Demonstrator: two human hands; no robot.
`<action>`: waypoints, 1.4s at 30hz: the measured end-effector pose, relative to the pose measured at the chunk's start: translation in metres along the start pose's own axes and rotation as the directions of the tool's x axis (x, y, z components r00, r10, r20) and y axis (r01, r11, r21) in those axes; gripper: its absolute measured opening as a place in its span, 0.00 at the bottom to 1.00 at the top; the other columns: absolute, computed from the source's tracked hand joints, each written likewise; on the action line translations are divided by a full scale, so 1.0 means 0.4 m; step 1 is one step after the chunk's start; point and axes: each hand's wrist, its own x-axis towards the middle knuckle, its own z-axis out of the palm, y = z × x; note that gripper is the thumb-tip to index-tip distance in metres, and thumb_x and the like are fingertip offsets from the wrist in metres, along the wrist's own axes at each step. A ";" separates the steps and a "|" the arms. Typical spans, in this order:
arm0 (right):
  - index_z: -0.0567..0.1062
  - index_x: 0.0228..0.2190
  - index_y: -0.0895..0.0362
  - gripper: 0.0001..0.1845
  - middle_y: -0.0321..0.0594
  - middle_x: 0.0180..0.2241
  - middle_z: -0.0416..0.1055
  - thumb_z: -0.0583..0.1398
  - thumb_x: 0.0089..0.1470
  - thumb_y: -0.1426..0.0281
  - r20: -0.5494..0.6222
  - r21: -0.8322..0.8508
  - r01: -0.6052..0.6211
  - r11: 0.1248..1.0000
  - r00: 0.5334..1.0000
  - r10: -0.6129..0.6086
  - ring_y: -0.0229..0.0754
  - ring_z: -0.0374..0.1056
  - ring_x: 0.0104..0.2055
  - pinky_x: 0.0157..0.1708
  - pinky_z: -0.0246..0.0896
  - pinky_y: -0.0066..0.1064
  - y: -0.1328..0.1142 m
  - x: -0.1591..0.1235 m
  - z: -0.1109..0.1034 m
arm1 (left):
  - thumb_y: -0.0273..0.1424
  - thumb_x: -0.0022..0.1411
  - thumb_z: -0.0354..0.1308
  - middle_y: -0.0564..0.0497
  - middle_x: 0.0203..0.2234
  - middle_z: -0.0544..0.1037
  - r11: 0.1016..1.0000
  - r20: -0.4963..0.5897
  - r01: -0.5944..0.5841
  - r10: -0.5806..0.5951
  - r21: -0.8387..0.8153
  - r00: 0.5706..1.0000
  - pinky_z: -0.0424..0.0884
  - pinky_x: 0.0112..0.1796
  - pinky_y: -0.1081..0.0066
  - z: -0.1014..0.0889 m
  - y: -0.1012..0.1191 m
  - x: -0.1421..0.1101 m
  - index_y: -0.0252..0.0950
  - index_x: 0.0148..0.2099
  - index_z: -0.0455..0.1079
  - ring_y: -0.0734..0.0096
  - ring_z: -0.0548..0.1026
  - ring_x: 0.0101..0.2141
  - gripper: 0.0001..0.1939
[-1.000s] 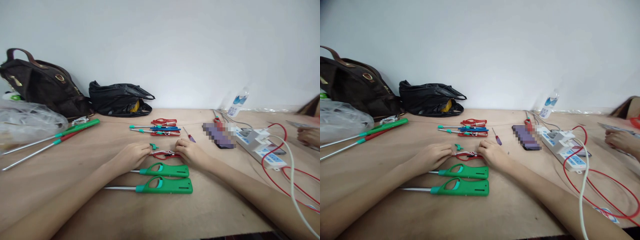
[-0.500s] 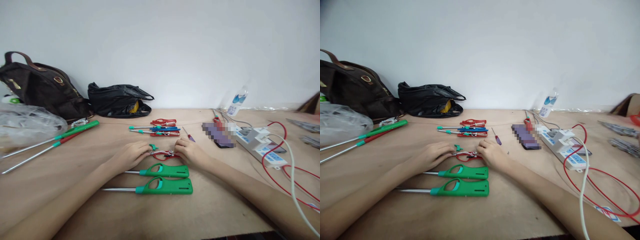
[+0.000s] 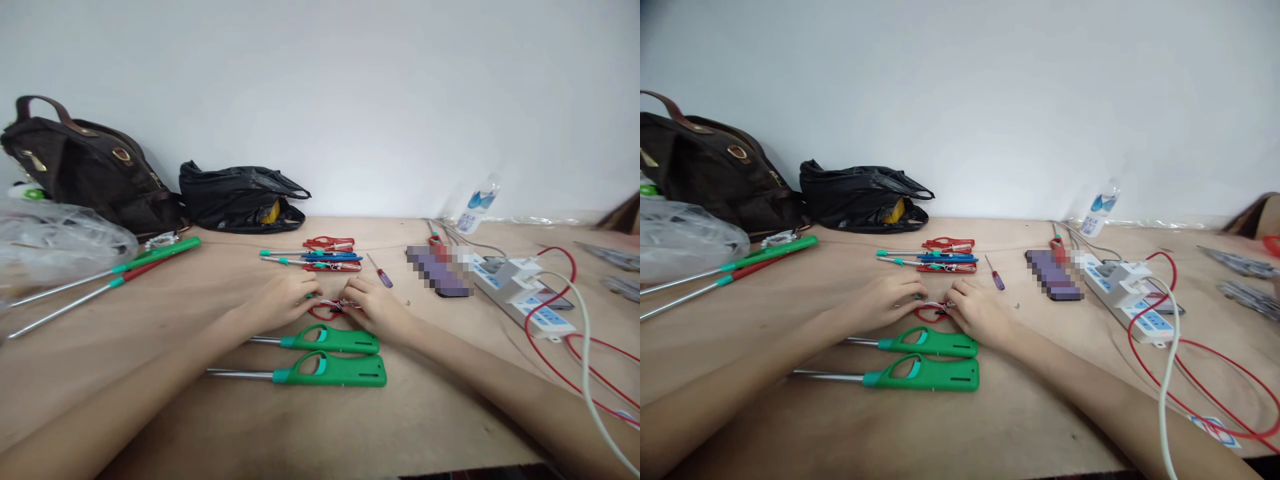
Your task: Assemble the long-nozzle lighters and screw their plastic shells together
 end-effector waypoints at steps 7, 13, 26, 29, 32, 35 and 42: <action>0.71 0.32 0.59 0.04 0.44 0.35 0.69 0.56 0.58 0.74 0.061 -0.018 -0.095 0.995 0.993 0.096 0.44 0.65 0.39 0.39 0.61 0.33 -0.009 0.041 0.005 | 0.23 0.62 0.53 0.50 0.29 0.75 0.997 -0.003 0.046 -0.046 -0.069 0.999 0.64 0.32 0.73 0.021 0.020 0.019 0.34 0.32 0.70 0.69 0.72 0.32 0.07; 0.71 0.30 0.59 0.02 0.44 0.34 0.70 0.59 0.52 0.72 0.113 -0.117 -0.179 0.977 0.975 0.193 0.44 0.66 0.38 0.36 0.57 0.31 -0.028 0.067 0.002 | 0.19 0.58 0.53 0.50 0.29 0.74 0.994 0.007 0.109 -0.109 -0.024 0.994 0.64 0.31 0.72 0.043 0.024 0.020 0.33 0.31 0.68 0.68 0.72 0.31 0.07; 0.77 0.31 0.59 0.08 0.42 0.31 0.75 0.57 0.52 0.78 0.351 -0.091 -0.088 0.992 0.929 0.115 0.39 0.67 0.31 0.30 0.50 0.28 0.016 0.107 -0.040 | 0.21 0.60 0.50 0.49 0.30 0.74 0.988 0.007 0.092 -0.094 0.125 0.996 0.65 0.31 0.72 0.058 0.038 0.014 0.33 0.33 0.68 0.67 0.72 0.32 0.07; 0.77 0.32 0.58 0.10 0.42 0.32 0.76 0.57 0.51 0.79 0.395 -0.117 -0.049 0.992 0.914 0.092 0.39 0.67 0.31 0.29 0.50 0.28 0.006 0.116 -0.051 | 0.20 0.60 0.49 0.49 0.29 0.73 0.988 -0.011 0.073 -0.073 0.135 0.997 0.66 0.32 0.71 0.061 0.039 0.010 0.33 0.33 0.68 0.66 0.72 0.32 0.08; 0.77 0.31 0.58 0.10 0.42 0.32 0.76 0.57 0.49 0.80 0.406 -0.108 -0.043 0.993 0.910 0.084 0.40 0.68 0.31 0.29 0.52 0.28 0.001 0.114 -0.053 | 0.22 0.61 0.50 0.48 0.32 0.74 0.992 -0.044 0.032 -0.027 0.124 0.999 0.68 0.34 0.69 0.057 0.042 0.013 0.33 0.35 0.68 0.65 0.73 0.34 0.07; 0.76 0.31 0.59 0.10 0.43 0.32 0.76 0.57 0.48 0.81 0.381 -0.089 -0.051 0.995 0.921 0.082 0.41 0.68 0.31 0.29 0.54 0.29 0.003 0.104 -0.048 | 0.24 0.62 0.52 0.45 0.37 0.74 0.992 -0.043 -0.030 0.035 0.122 0.998 0.69 0.37 0.67 0.052 0.042 0.025 0.32 0.38 0.69 0.62 0.74 0.38 0.05; 0.74 0.32 0.59 0.10 0.43 0.35 0.74 0.57 0.49 0.82 0.229 0.056 -0.033 0.998 0.973 0.020 0.42 0.68 0.37 0.35 0.59 0.30 0.024 0.067 -0.025 | 0.22 0.60 0.54 0.44 0.38 0.76 0.972 -0.019 -0.133 0.139 0.192 0.990 0.70 0.39 0.67 0.061 0.037 0.048 0.30 0.38 0.70 0.62 0.74 0.38 0.05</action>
